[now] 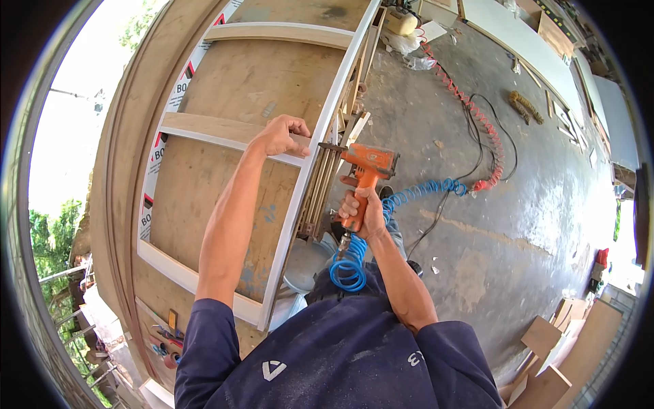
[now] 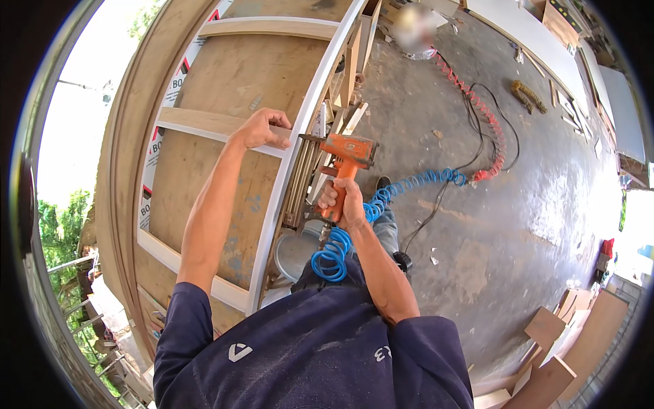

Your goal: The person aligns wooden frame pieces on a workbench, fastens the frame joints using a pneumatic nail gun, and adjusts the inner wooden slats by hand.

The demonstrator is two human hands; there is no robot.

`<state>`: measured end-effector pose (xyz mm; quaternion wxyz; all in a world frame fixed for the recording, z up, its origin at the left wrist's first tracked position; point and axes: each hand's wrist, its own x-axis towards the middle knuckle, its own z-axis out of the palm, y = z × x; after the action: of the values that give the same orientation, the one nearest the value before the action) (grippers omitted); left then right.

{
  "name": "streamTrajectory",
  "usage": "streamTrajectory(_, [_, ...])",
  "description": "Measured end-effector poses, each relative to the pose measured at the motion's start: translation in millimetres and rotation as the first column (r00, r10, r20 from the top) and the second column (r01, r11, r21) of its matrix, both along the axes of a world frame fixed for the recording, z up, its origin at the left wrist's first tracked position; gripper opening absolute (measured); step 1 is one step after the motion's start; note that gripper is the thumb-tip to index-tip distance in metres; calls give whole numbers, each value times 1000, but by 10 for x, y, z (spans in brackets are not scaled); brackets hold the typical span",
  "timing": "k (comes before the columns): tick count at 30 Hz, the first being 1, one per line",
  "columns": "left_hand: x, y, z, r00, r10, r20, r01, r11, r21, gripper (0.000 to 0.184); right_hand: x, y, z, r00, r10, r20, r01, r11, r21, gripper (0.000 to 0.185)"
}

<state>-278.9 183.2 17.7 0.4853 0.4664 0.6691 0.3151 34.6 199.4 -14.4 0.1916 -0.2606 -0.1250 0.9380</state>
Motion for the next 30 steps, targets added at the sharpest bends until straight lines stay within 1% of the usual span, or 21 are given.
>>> streamTrajectory(3, [3,-1,-10,1000,-3,-17,4,999,38,45,9,-1,10,1000,-3,-2,3,1000,-1,50])
streamTrajectory(7, [1,33,23,1000,-12,10,12,1000,26,44,20,7,24,1000,4,8,-4,1000,-1,51])
streamTrajectory(9, [-1,42,20,992,21,128,-17,999,-30,44,33,-3,31,1000,12,7,-12,1000,8,51])
streamTrajectory(10, [-2,40,9,991,21,129,-17,999,-30,44,43,-6,24,1000,13,9,-13,1000,9,51])
streamTrajectory(12, [-26,53,-12,995,13,100,-11,1000,-19,44,45,2,14,1000,3,-17,-3,1000,26,48])
streamTrajectory(16, [-82,98,-95,997,-9,71,12,999,-36,44,48,22,6,1000,8,-18,-8,1000,21,47])
streamTrajectory(18, [-101,99,-137,1000,-17,6,17,999,-37,45,46,21,8,1000,16,-9,-16,1000,1,50])
streamTrajectory(19, [-113,103,-156,1000,-19,4,19,999,-36,45,44,23,5,1000,13,-11,-13,1000,3,50])
streamTrajectory(21, [-124,106,-188,997,-24,-80,21,999,-30,46,50,19,5,1000,19,-15,-19,1000,-5,49])
streamTrajectory(22, [-137,106,-204,996,-26,-80,24,999,-30,46,50,19,7,1000,16,-15,-16,1000,-5,49])
streamTrajectory(24, [-133,110,-201,993,-16,-115,12,999,-37,52,54,25,6,1000,26,-17,-26,1000,-14,48])
streamTrajectory(25, [-120,109,-180,993,-17,-114,13,999,-37,52,53,23,3,1000,25,-15,-25,1000,-14,48])
streamTrajectory(27, [-103,99,-136,990,13,-140,-22,998,-57,61,49,20,-3,1000,19,-19,-20,1000,-18,48])
streamTrajectory(28, [-92,96,-118,990,12,-139,-20,998,-57,61,46,19,-4,1000,18,-18,-19,1000,-18,48])
streamTrajectory(30, [-78,87,-94,988,33,-151,-41,998,-48,69,43,18,-5,1000,14,-26,-15,1000,-12,48])
